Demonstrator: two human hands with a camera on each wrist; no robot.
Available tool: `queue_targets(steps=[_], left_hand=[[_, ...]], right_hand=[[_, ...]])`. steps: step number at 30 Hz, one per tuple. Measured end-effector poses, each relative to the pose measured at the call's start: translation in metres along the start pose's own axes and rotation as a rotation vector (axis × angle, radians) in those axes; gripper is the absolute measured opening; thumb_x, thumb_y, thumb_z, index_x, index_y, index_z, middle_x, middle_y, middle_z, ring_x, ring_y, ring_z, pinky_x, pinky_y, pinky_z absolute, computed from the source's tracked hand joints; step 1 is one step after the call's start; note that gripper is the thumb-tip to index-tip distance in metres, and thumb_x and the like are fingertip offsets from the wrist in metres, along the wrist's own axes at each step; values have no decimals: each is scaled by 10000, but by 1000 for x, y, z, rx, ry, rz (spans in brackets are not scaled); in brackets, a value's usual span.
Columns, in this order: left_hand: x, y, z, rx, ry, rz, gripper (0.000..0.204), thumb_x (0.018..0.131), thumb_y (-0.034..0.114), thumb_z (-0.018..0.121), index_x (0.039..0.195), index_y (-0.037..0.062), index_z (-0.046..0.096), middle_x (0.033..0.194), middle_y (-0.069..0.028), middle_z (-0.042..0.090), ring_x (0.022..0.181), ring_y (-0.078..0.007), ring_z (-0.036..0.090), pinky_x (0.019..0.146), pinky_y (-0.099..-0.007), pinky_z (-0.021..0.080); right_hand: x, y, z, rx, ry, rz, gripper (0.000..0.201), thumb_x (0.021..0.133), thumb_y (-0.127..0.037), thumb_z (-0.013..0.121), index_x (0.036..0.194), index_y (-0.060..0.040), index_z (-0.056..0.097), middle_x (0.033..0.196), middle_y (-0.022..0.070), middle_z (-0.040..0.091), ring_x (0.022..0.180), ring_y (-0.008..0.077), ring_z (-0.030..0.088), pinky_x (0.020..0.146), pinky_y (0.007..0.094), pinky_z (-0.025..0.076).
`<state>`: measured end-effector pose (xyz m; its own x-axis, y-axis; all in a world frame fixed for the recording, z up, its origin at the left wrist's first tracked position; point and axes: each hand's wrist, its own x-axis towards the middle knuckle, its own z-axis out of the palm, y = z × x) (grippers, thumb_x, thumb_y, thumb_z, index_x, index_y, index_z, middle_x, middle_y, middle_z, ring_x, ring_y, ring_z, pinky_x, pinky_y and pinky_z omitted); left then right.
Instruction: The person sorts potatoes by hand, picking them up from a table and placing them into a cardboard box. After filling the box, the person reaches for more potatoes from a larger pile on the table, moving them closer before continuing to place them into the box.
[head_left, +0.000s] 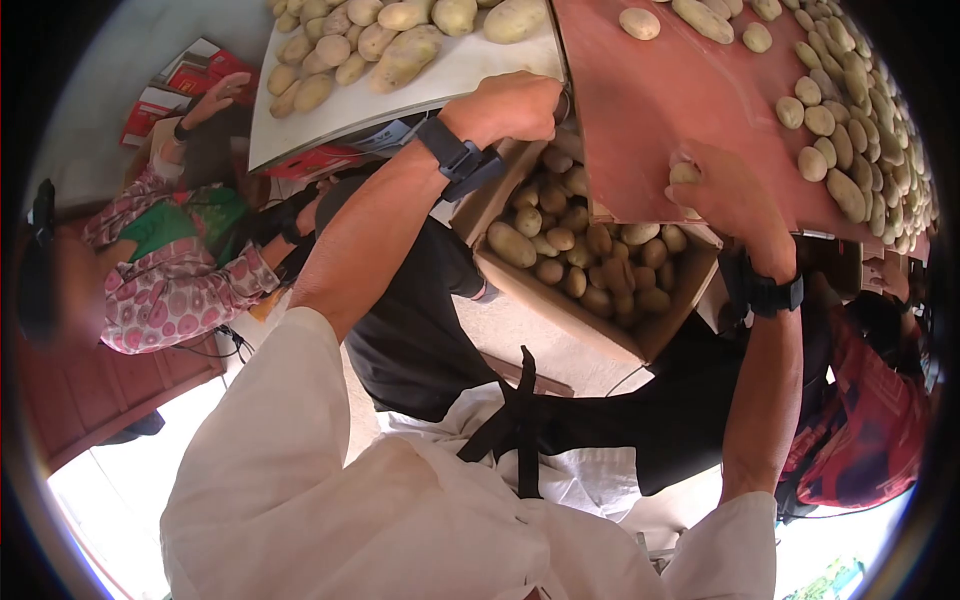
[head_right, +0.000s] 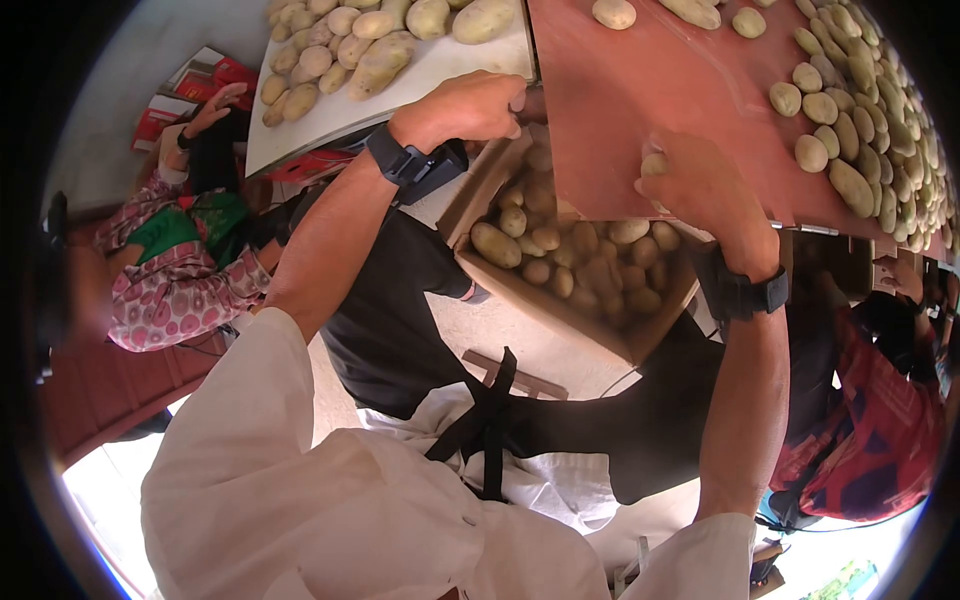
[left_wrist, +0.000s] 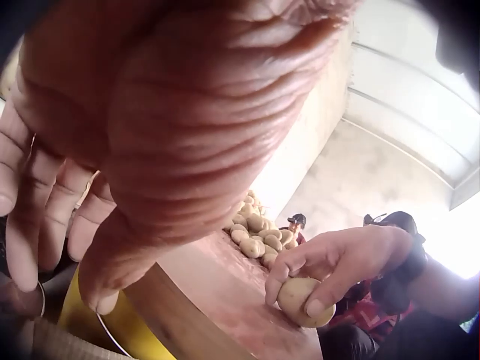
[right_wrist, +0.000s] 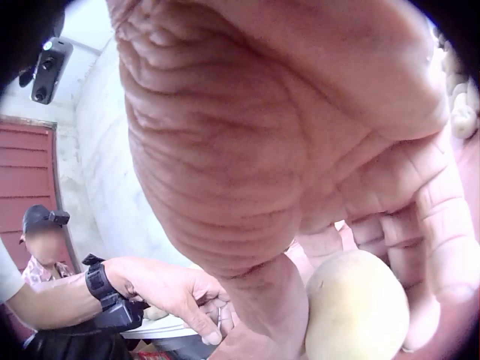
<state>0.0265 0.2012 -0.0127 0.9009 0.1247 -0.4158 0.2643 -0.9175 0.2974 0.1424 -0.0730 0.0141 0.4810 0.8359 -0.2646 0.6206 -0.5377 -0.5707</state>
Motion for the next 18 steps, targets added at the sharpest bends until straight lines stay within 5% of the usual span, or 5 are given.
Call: queue_targets(steps=[7,14,16,18], left_hand=[[4,2,-4,50,151,-46,323,858,214,710,1129,40,687,1054,-164,752,1012,-348,718,844,-448,554],[16,-2,5,-163,277,67,183,919,174,665,1041,43,706,889,-110,772,860,-294,740,783,-413,556],[14,2,6,-183,303,97,172,928,166,662,1037,40,704,870,-107,770,848,-287,740,776,-408,554],[9,7,0,-201,264,66,166,936,164,664,1031,31,698,894,-123,770,844,-290,739,774,-410,550]], right_hand=[[1,0,1,-15,30,35,282,815,-207,730,948,26,644,864,218,682,852,427,653,768,484,490],[-5,2,-6,48,-22,11,266,808,-231,729,932,-6,659,895,186,690,864,403,642,769,466,487],[-10,5,-8,50,-54,-62,251,794,-178,709,978,-14,665,867,133,670,817,289,629,768,402,497],[-15,9,-8,35,-42,-58,234,791,-186,708,954,-22,672,845,119,663,797,273,625,754,389,494]])
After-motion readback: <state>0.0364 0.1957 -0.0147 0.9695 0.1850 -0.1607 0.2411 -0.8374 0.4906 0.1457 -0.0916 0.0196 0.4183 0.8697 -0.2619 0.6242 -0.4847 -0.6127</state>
